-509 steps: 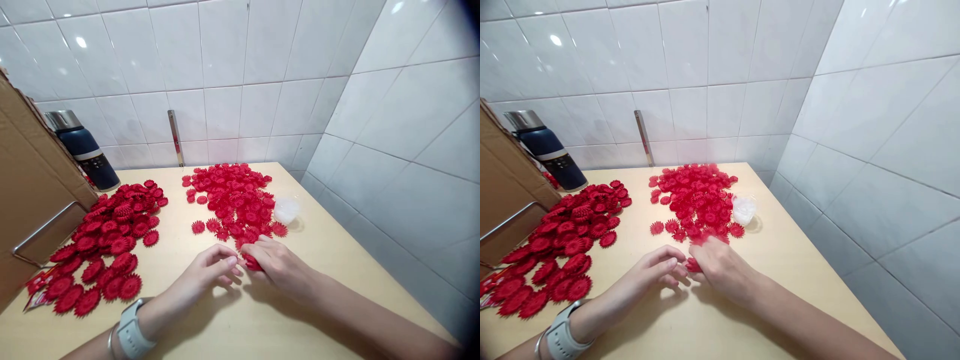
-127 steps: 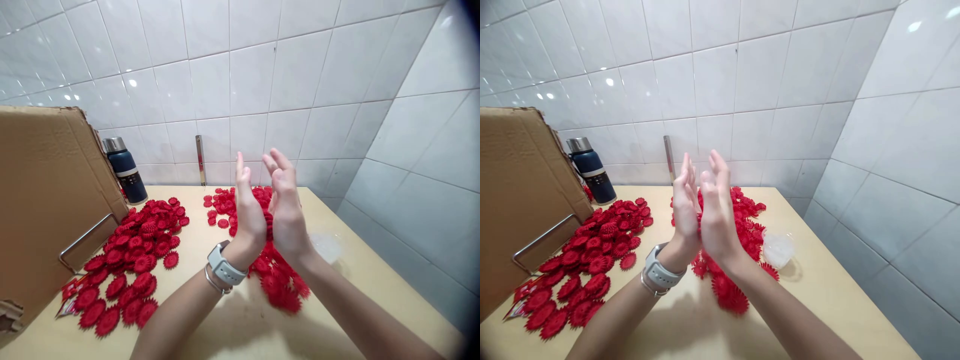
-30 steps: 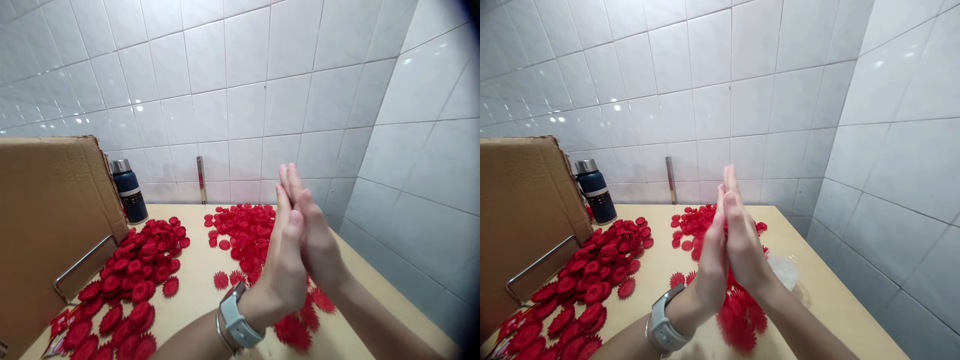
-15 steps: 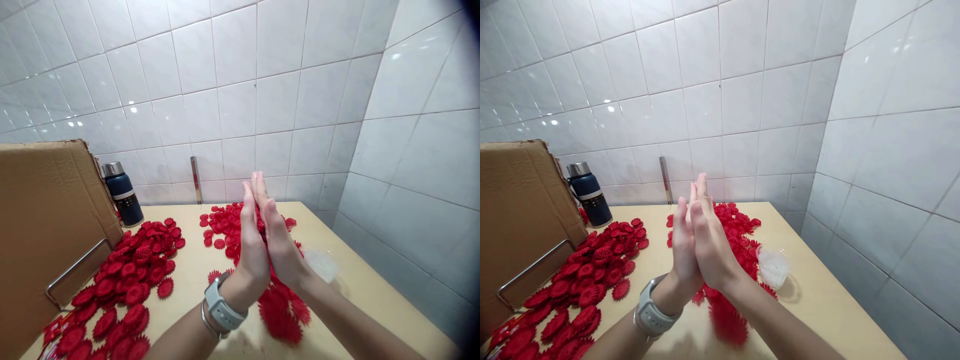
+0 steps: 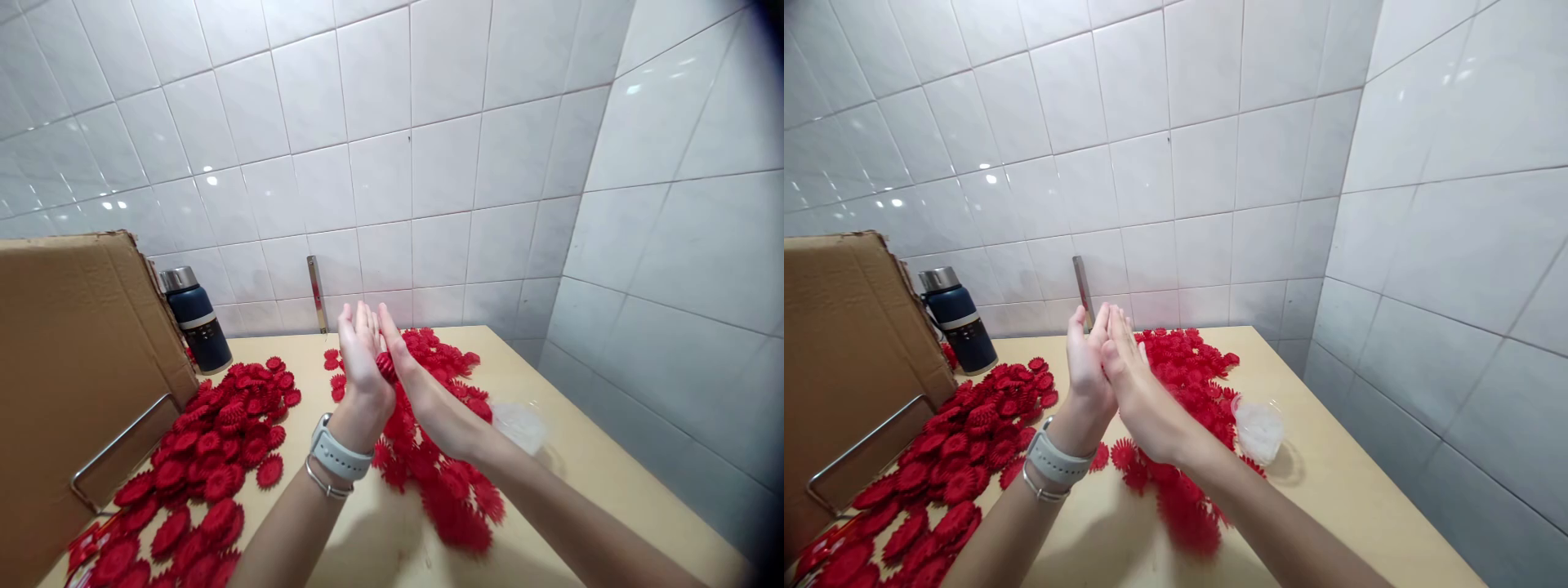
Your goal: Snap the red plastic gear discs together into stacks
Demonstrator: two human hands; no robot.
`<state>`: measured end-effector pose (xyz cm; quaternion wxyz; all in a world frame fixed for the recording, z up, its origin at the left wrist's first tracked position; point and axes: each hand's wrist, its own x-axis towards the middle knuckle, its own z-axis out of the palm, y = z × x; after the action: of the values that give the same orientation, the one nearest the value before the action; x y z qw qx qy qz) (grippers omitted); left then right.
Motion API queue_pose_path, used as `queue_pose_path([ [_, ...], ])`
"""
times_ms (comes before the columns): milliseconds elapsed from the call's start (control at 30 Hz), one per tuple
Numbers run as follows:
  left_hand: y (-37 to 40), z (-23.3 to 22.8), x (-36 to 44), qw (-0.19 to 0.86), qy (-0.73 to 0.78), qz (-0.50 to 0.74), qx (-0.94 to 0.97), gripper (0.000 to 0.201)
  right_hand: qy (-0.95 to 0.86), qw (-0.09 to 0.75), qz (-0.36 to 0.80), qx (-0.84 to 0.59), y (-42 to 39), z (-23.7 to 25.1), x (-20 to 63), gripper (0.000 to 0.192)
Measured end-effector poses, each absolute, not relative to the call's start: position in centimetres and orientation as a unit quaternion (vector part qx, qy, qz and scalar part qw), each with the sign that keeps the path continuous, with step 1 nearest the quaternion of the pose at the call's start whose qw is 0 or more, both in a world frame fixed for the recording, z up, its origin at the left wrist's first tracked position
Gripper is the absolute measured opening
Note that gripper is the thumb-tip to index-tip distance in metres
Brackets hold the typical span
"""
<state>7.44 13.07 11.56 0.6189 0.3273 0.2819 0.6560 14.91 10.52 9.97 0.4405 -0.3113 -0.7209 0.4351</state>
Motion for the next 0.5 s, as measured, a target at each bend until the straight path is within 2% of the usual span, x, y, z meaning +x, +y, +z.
queue_pose_path([
  [333, 11.2, 12.2, 8.3, 0.584, 0.256, 0.657, 0.402, 0.062, -0.708, 0.501, 0.406, -0.287, 10.1, 9.0, 14.1, 0.063],
  [500, 11.6, 11.6, 7.4, 0.615, 0.261, 0.645, 0.371, 0.058, -0.694, 0.509, 0.391, -0.327, 10.4, 9.1, 13.9, 0.062],
])
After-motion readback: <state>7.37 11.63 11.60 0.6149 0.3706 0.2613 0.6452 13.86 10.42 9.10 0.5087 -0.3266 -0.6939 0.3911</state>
